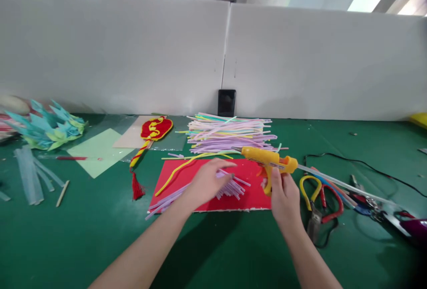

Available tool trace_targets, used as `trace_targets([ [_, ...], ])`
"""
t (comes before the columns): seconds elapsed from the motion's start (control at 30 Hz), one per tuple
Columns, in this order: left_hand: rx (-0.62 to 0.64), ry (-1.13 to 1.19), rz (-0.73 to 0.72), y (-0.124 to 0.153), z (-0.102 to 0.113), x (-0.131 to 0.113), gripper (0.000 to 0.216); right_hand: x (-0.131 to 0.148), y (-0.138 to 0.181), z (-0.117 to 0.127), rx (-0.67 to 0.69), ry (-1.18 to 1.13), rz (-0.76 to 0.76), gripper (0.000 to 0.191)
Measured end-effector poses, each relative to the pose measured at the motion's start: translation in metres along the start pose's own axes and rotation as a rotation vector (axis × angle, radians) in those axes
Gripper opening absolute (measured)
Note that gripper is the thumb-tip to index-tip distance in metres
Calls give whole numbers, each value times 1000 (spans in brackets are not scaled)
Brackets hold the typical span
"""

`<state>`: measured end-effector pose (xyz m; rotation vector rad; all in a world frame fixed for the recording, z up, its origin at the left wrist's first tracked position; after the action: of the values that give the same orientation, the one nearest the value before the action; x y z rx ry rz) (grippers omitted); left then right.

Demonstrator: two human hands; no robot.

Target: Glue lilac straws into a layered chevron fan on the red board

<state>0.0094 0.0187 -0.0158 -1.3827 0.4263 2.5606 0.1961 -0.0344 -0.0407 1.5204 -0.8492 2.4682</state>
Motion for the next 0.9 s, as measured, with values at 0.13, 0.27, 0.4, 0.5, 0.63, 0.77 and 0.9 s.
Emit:
trace_targets([
  [0.13,-209,-221,172,-20,21,32,26,-10,-3,6,47,152,59,47],
  [0.27,-163,-353,232,-30,16,51,33,-14,-4,3,88,192,-18,49],
  [0.4,-153,-445,225,-31,10,52,37,-13,-5,-2,117,237,-24,43],
  [0.5,-110,-382,229,-31,11,51,22,-12,-6,-5,137,289,-17,43],
  [0.63,-70,-291,179,-30,15,52,10,-10,-7,-5,124,332,-20,40],
  [0.77,-53,-217,218,-26,17,53,11,-8,-7,-4,82,315,-28,37],
  [0.9,61,-106,304,-24,17,55,17,-10,-7,1,8,272,-79,39],
])
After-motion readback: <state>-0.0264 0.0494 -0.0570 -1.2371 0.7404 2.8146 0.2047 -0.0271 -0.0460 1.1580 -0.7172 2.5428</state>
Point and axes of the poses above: each hand's wrist, its own y-axis away from the middle knuckle, its own z-axis out of the back of the hand, x = y × z, the point moved 3 cm from there along -y, towards the middle knuckle, and after that the axes turned 13 degrees about z, right-handed, at the moved point
